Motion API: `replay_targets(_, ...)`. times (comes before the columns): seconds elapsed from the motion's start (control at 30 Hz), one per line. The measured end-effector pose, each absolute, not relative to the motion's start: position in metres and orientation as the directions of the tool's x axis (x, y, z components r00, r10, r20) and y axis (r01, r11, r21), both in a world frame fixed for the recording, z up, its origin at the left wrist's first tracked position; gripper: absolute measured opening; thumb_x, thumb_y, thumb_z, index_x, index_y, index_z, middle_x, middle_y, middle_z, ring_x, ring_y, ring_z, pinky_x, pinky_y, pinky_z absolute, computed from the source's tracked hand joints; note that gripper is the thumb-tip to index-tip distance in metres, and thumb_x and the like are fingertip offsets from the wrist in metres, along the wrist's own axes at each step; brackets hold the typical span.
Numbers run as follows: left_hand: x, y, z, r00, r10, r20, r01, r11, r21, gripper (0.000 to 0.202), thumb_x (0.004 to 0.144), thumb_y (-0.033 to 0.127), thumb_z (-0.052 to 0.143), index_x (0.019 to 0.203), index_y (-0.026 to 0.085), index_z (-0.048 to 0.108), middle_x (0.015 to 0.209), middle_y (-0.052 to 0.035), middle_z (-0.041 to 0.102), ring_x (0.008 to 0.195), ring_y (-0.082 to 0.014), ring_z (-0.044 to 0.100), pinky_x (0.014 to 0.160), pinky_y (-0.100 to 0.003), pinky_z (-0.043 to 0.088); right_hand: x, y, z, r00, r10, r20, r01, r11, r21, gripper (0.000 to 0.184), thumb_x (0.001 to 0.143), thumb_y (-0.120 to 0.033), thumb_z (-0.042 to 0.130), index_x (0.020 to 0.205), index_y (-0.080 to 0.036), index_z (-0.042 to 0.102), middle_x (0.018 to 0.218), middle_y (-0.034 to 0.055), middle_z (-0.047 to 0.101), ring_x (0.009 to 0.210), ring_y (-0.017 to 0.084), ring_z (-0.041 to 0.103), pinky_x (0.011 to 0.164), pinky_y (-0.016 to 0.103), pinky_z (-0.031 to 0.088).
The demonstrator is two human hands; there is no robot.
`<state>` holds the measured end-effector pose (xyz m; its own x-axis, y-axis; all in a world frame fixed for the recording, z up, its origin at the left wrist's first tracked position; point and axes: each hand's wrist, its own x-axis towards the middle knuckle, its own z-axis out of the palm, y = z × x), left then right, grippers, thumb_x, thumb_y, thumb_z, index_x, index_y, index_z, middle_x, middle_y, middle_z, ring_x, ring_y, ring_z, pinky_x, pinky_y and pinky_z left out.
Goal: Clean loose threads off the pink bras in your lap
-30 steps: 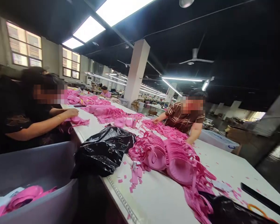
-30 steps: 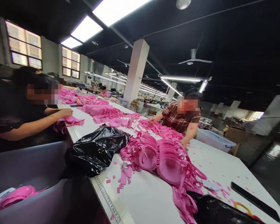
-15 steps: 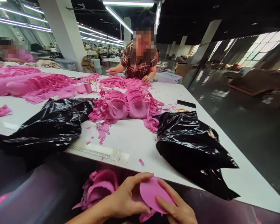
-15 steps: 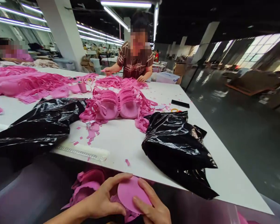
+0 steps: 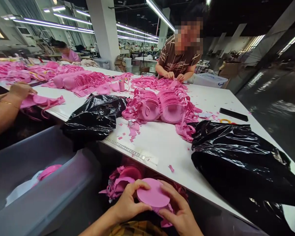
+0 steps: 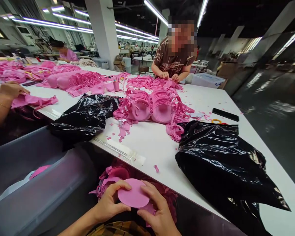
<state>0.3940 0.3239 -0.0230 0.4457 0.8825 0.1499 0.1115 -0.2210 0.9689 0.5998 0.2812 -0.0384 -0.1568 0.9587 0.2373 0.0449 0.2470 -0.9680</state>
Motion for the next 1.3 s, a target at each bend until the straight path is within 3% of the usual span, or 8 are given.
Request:
replay_targets(0.27,0.402,0.324,-0.001,0.483,0.842,0.24,0.143,-0.347,0.927,0.034,0.06,0.032,0.078,0.083,0.018,0.057,0.106,-0.0059,0.065,0.098,-0.0208,0.058,0.086,-0.028,0.043,0.593,0.284,-0.025,-0.121,0.944,0.308,0.163,0.325,-0.932,0.015,0.078,-0.031,0.065,0.09,-0.029,0.072,0.118,0.0067,0.061,0.108,0.024,0.057,0.092,0.035,0.048)
replay_targets(0.43,0.397,0.31,-0.019,0.31,0.935,0.173,0.235,-0.251,0.939,0.02,0.068,0.03,0.068,0.064,0.017,0.053,0.077,-0.0048,0.066,0.079,-0.018,0.059,0.075,-0.028,0.045,0.566,0.282,-0.041,-0.01,0.968,0.249,0.112,0.249,-0.962,0.006,0.076,-0.027,0.065,0.079,-0.023,0.07,0.096,0.0068,0.067,0.092,0.022,0.062,0.082,0.03,0.051)
replay_targets(0.53,0.39,0.306,-0.028,0.202,0.977,0.066,0.265,-0.119,0.957,0.017,0.069,0.028,0.067,0.076,0.016,0.058,0.077,-0.0043,0.064,0.073,-0.0165,0.058,0.069,-0.027,0.046,0.549,0.287,-0.05,0.073,0.992,0.106,-0.111,0.113,-0.987,0.024,0.072,-0.03,0.07,0.093,-0.023,0.061,0.088,0.0047,0.065,0.082,0.019,0.062,0.073,0.028,0.053)
replay_targets(0.63,0.381,0.31,-0.028,0.146,0.989,-0.028,0.219,-0.005,0.976,0.049,0.064,0.024,0.069,0.111,0.019,0.055,0.096,-0.0062,0.064,0.083,-0.0187,0.059,0.076,-0.029,0.047,0.539,0.293,-0.052,-0.072,0.997,-0.022,-0.181,-0.034,-0.983,0.041,0.072,-0.034,0.069,0.108,-0.021,0.054,0.097,0.0067,0.062,0.085,0.019,0.061,0.073,0.028,0.052)
replay_targets(0.8,0.367,0.315,-0.029,0.17,0.977,-0.129,0.154,0.103,0.983,0.021,0.059,0.017,0.069,0.079,0.015,0.064,0.08,-0.0032,0.064,0.077,-0.017,0.058,0.072,-0.027,0.045,0.535,0.295,-0.055,-0.381,0.908,-0.173,-0.089,-0.222,-0.971,0.037,0.079,-0.044,0.06,0.107,-0.02,0.057,0.067,-0.0014,0.059,0.046,0.009,0.051,0.045,0.019,0.041)
replay_targets(1.07,0.361,0.299,-0.06,0.312,0.877,-0.365,-0.234,0.443,0.866,0.028,0.054,0.018,0.068,0.072,0.016,0.047,0.067,0.0018,0.058,0.048,-0.0124,0.057,0.047,-0.023,0.043,0.523,0.285,-0.08,-0.358,0.908,-0.22,-0.065,-0.259,-0.964,0.036,0.076,-0.044,0.059,0.102,-0.018,0.063,0.064,-0.0002,0.06,0.043,0.007,0.049,0.042,0.018,0.038)
replay_targets(1.17,0.363,0.296,-0.067,0.308,0.897,-0.318,-0.161,0.378,0.911,0.023,0.058,0.022,0.065,0.07,0.016,0.047,0.071,0.0006,0.055,0.048,-0.0128,0.057,0.043,-0.023,0.044,0.517,0.286,-0.082,-0.322,0.877,-0.356,-0.148,-0.419,-0.896,0.028,0.072,-0.037,0.057,0.09,-0.016,0.065,0.047,-0.003,0.056,0.029,0.005,0.038,0.03,0.015,0.026)
replay_targets(1.3,0.359,0.297,-0.068,0.333,0.94,0.077,0.207,-0.152,0.966,0.011,0.072,0.025,0.059,0.073,0.018,0.051,0.08,-0.0042,0.058,0.07,-0.0179,0.058,0.062,-0.029,0.05,0.512,0.29,-0.076,-0.295,0.807,-0.512,-0.349,-0.59,-0.728,0.02,0.061,-0.026,0.055,0.076,-0.016,0.064,0.038,-0.0038,0.054,0.023,0.003,0.025,0.025,0.014,0.018)
